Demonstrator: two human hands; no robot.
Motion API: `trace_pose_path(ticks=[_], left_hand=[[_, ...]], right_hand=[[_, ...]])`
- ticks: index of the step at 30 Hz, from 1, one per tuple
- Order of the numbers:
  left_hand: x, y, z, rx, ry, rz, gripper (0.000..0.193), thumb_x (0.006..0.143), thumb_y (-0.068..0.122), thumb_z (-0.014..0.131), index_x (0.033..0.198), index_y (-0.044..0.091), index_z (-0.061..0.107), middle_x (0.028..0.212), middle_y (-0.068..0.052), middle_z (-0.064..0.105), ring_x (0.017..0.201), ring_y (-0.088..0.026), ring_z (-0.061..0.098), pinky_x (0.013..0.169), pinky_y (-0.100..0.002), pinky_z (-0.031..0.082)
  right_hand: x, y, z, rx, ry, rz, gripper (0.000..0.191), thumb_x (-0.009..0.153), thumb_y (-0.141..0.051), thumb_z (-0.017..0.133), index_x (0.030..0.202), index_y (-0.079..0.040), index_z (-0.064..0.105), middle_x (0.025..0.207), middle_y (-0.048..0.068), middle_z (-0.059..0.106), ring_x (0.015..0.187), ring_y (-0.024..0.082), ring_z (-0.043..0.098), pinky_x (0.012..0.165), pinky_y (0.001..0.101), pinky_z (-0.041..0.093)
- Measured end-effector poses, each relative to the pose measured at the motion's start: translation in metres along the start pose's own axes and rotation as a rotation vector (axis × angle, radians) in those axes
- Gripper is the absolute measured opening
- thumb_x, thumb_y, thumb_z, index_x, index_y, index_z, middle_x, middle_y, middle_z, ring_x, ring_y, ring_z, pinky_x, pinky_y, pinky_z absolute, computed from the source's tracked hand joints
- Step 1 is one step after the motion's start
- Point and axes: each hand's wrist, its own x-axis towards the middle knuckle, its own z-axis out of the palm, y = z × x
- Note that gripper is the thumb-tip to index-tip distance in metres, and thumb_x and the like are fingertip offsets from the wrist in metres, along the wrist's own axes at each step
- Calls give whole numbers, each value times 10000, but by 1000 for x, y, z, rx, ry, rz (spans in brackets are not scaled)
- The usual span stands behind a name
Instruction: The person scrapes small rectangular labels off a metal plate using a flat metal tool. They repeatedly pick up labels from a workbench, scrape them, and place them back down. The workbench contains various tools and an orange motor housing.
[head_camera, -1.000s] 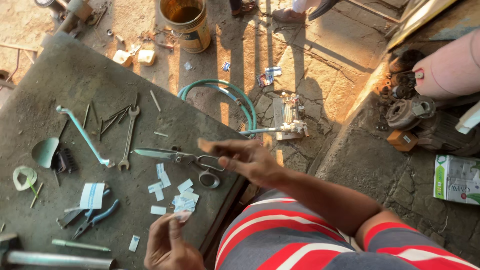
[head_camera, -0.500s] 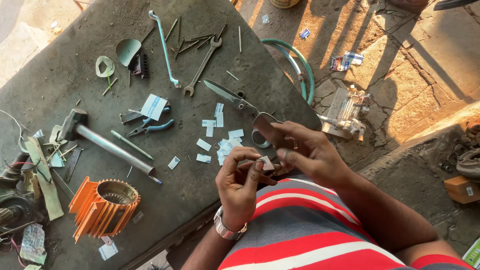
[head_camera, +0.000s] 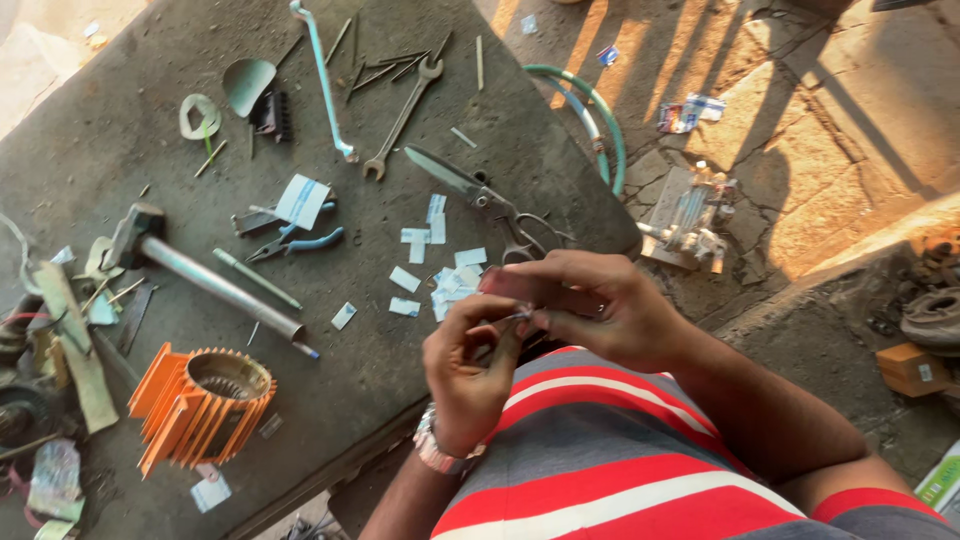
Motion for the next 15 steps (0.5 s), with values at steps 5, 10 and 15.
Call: trace_pose_path(ticks=[5, 10, 15], left_hand=[[9, 7, -9, 232, -22, -100, 433, 836, -42, 787, 1211, 10, 577, 932, -49, 772, 738, -74, 672, 595, -216, 511], [14, 3, -5, -39, -32, -200, 310, 835, -56, 785, 1105, -16, 638, 984, -63, 754, 814, -88, 704, 635, -219, 531], [10, -11, -3, -87, -15, -340, 139, 873, -36, 751, 1011, -44, 737, 857, -58, 764, 775, -87, 705, 669, -224, 565]], right_hand=[[-2, 1, -6, -160, -66, -126, 423, 976, 52, 674, 1390, 7, 601, 1300, 113, 710, 1221, 176, 696, 1019, 324, 593], [-6, 22, -3, 101, 41, 88, 465, 940, 44, 706, 1390, 4, 594, 1151, 76, 715, 1080, 124, 685, 931, 311, 606], [-9, 36, -4, 193, 93, 119, 477, 956, 58, 696, 1417, 26, 583, 1126, 77, 726, 1025, 124, 689, 916, 310, 597]])
